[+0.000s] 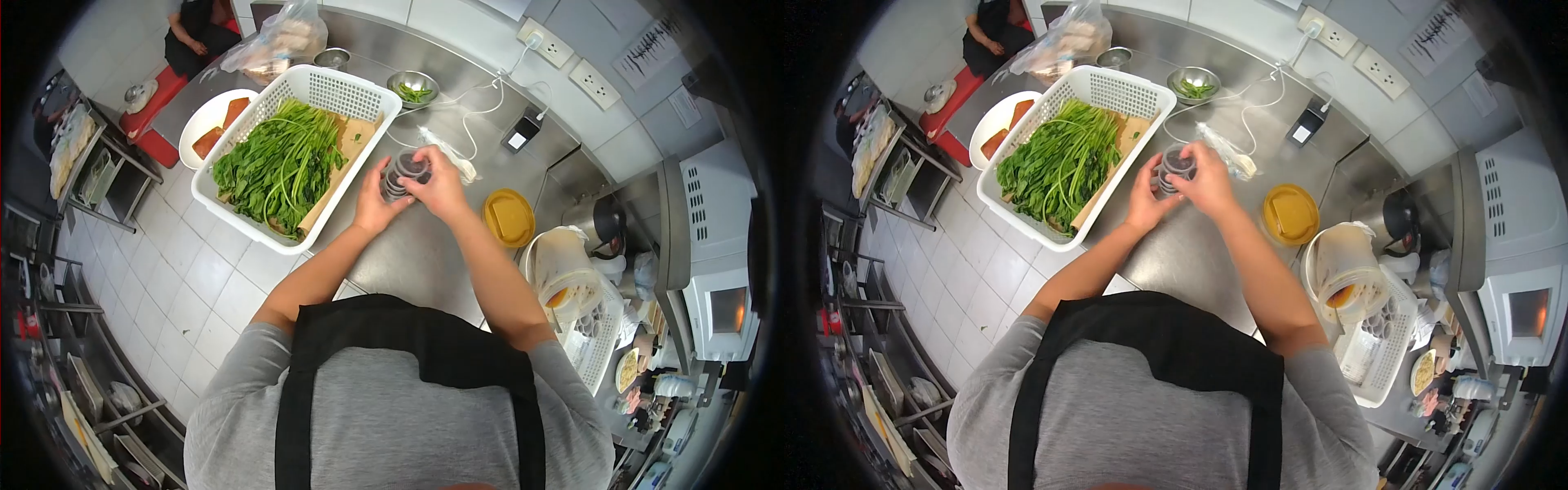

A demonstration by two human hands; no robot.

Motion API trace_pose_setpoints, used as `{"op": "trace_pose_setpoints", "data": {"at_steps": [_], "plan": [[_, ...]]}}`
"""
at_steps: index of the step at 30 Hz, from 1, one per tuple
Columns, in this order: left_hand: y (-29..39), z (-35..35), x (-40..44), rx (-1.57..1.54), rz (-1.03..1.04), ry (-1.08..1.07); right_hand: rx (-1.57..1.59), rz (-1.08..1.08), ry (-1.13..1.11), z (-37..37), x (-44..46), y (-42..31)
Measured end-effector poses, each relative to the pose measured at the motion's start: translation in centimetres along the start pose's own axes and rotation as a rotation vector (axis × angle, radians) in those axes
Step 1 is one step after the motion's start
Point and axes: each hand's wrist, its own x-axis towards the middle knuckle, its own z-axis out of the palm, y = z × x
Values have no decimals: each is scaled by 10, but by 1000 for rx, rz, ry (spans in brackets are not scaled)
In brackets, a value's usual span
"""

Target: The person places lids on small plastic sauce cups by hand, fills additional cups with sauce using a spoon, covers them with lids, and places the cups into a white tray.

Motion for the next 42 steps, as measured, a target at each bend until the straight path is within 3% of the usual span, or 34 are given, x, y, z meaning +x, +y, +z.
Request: {"op": "trace_pose_setpoints", "data": {"at_steps": [4, 10, 15, 18, 22, 27, 31, 33, 35, 36, 37, 39, 42], "plan": [[-1, -3, 8, 4, 10, -15, -198, -283, 119, 8, 2, 1], [5, -4, 10, -3, -51, -29, 6, -99, 256, -11, -2, 3], [5, -2, 1, 37, -37, -45, -159, -119, 61, -15, -23, 36], [-8, 0, 1, 119, -112, -82, -38, -57, 218, -8, -33, 34], [-13, 1, 3, 165, -156, -23, -50, 274, 140, 21, -45, 59], [-9, 7, 1, 218, -155, 74, -59, 263, 186, 42, -16, 63], [-24, 13, 5, 230, -183, 125, -72, 339, 102, 40, -7, 53], [-8, 13, 8, 202, -203, 135, 12, 238, 212, 39, -19, 51], [-37, 22, 13, 288, -94, 250, 279, 243, 247, 33, -44, 38], [-34, 22, 15, 262, -183, 229, 279, 195, 269, 35, -63, 33], [-28, 20, 15, 239, -233, 226, 227, 180, 193, 29, -86, 23], [-33, 19, 10, 247, -232, 202, 447, 231, 49, 36, -134, 31], [-35, 5, -27, 64, -91, 164, 647, 331, -179, 34, -206, 42]]}}
